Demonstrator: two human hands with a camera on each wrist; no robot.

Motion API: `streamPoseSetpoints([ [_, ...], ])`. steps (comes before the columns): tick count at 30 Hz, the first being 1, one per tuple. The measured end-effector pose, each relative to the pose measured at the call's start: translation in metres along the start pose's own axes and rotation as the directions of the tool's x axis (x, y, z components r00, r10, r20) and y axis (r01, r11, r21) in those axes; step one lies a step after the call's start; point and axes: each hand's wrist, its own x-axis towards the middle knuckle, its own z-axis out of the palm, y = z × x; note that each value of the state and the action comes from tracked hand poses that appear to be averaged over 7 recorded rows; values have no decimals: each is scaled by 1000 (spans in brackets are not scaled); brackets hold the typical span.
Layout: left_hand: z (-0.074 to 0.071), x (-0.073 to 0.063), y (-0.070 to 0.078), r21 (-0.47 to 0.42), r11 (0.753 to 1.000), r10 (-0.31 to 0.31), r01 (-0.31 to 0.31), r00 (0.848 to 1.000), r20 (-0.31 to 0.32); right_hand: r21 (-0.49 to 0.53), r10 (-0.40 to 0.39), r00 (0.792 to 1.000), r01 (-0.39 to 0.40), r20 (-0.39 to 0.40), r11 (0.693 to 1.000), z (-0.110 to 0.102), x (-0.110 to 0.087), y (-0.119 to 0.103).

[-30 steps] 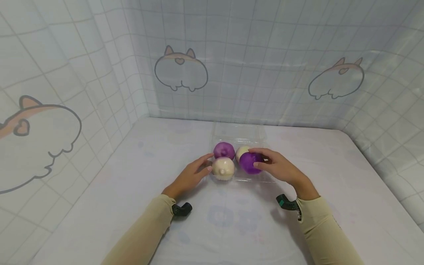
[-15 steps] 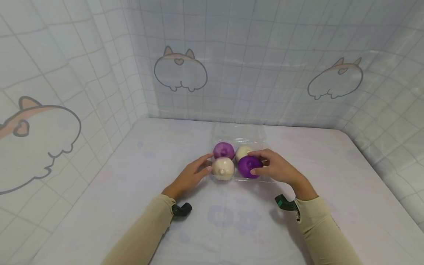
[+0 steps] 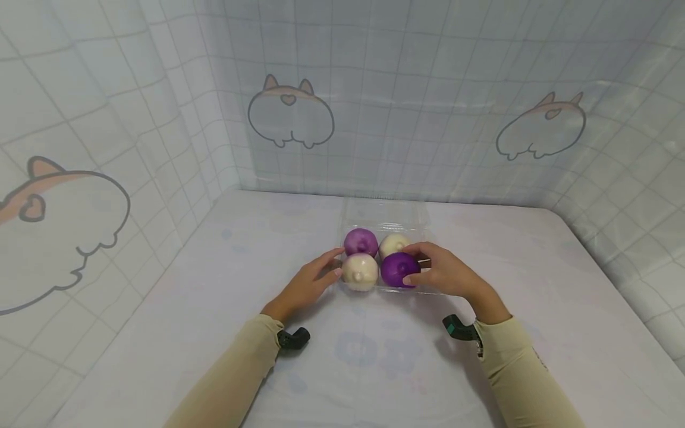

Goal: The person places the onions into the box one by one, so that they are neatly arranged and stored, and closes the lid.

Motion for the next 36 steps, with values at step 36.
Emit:
streamPoseSetpoints([
  [36, 1, 1, -3, -8, 1000, -1, 1, 1000, -2, -68, -46, 997, 42, -59, 997, 1, 1, -2],
])
